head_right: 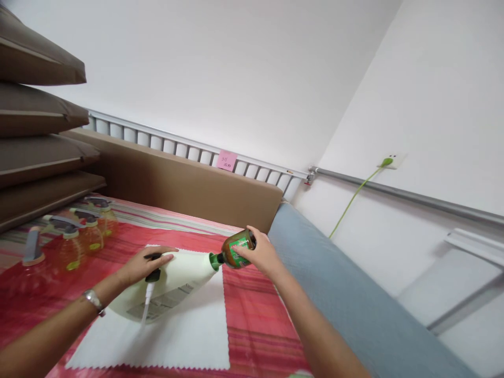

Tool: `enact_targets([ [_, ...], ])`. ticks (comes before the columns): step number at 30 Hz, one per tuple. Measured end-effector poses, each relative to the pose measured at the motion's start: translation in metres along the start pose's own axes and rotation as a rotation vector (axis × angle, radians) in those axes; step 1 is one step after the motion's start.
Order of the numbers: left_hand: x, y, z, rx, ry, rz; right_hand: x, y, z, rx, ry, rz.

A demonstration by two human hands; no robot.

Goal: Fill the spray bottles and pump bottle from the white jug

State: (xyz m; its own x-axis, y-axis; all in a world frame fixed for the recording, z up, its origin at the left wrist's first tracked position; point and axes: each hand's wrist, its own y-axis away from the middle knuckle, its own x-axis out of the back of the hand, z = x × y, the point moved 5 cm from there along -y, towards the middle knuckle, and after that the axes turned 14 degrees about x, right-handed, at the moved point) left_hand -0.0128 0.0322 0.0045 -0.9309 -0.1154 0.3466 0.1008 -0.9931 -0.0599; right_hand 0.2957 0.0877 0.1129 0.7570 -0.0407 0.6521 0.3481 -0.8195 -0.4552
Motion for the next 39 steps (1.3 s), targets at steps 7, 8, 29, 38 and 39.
enact_targets([
  [7,-0.001,0.001,0.0,-0.023,-0.029,0.01,-0.011,-0.009,-0.037,0.213,0.32,-0.215],
  [8,-0.001,0.001,0.0,-0.027,-0.029,0.009,-0.014,-0.009,-0.044,0.231,0.35,-0.247],
  [29,0.002,0.005,-0.005,-0.061,-0.111,0.018,-0.035,-0.005,-0.092,0.473,0.572,-0.425],
  [38,0.006,0.008,-0.006,-0.082,-0.092,0.063,-0.03,-0.008,-0.083,0.424,0.525,-0.359],
  [39,0.005,0.009,-0.005,-0.091,-0.098,0.066,-0.03,-0.008,-0.084,0.423,0.523,-0.36],
])
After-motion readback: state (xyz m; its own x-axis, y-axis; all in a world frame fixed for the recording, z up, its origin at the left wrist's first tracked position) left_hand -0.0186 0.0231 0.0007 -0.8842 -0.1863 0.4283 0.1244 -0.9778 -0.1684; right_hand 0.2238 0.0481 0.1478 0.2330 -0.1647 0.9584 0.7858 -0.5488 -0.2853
